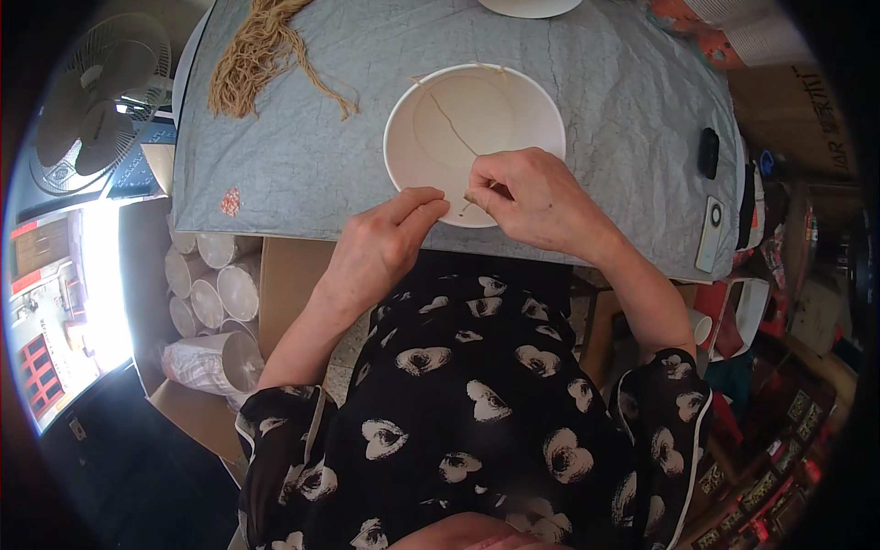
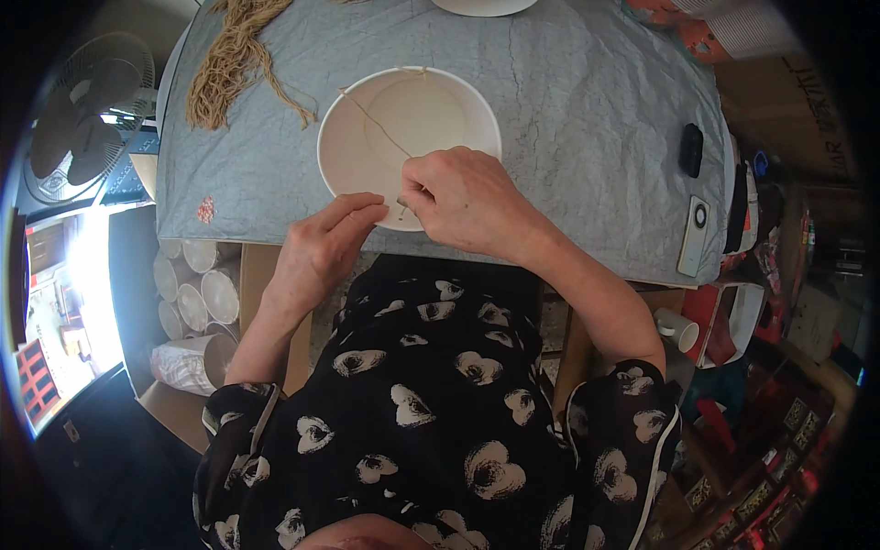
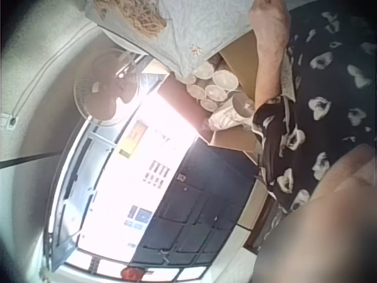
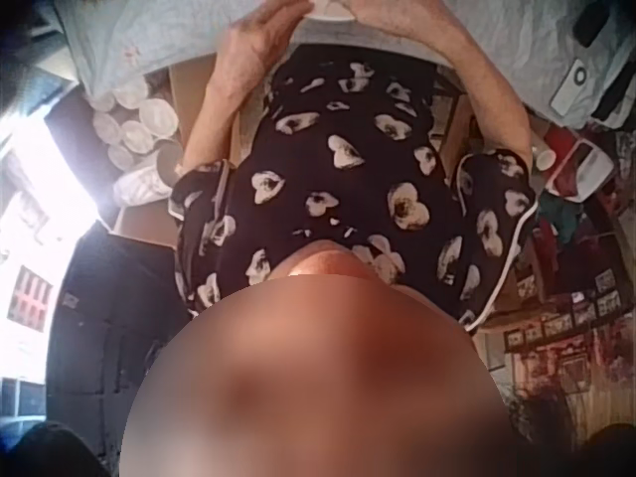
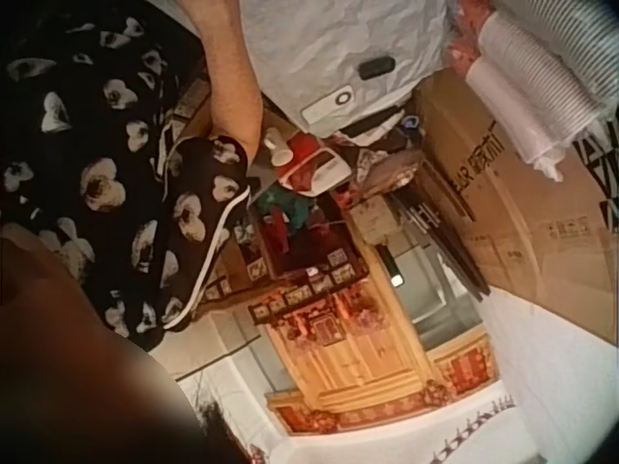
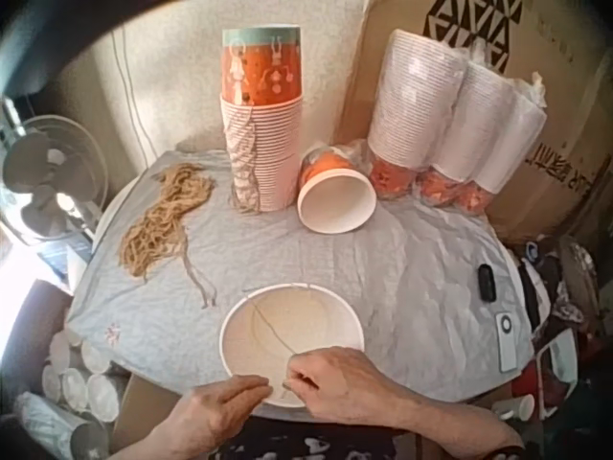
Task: The recorder is threading pre-cut pieces of string through holes in the sides of paper cups to create rope handles.
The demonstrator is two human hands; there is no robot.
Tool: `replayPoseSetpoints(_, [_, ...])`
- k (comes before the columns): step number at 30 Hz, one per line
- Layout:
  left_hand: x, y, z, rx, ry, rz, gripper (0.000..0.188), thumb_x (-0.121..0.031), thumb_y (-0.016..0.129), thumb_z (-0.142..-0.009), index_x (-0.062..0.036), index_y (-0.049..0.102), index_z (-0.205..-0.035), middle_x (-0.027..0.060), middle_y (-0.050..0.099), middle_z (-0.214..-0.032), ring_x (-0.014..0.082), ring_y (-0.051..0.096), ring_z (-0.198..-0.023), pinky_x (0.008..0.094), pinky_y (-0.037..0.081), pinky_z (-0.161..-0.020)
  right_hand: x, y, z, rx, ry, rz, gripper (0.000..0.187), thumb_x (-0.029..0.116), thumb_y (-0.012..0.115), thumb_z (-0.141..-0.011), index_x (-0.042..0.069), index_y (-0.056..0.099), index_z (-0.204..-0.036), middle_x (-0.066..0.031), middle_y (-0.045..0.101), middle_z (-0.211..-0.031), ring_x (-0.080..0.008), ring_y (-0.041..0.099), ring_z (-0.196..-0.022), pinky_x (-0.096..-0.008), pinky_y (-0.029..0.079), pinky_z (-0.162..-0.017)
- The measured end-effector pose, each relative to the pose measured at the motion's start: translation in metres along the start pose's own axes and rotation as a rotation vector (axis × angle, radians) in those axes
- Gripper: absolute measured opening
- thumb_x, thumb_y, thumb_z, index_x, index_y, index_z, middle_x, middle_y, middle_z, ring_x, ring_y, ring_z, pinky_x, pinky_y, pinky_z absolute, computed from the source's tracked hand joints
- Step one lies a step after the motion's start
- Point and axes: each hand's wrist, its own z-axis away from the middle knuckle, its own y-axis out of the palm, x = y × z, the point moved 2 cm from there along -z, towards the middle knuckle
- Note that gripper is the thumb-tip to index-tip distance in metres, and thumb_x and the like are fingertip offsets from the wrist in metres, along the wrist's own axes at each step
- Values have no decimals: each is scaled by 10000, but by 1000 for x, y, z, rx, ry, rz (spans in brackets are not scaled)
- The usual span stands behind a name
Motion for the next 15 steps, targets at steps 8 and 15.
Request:
replayPoseSetpoints(8, [0,1,2,-7,7,5,261,37,652,-815,-41,703,-1059,63,691,-1122,262,726,-846,359,609,-700,0,3,-1,65,45,-58,111,64,661,-854,-12,611,-790,-124,623,-658,-244,591,-595,-368,462,-602])
replayPoseSetpoints(15, [1,1,3,0,0,11,258,37,652,-812,-40,699,-1054,66,692,-1117,267,723,-828,363,608,-689,-1,6,-2,81,41,-50,112,67,657,-854,-12,610,-791,-130,626,-666,-258,604,-607,-376,466,-611])
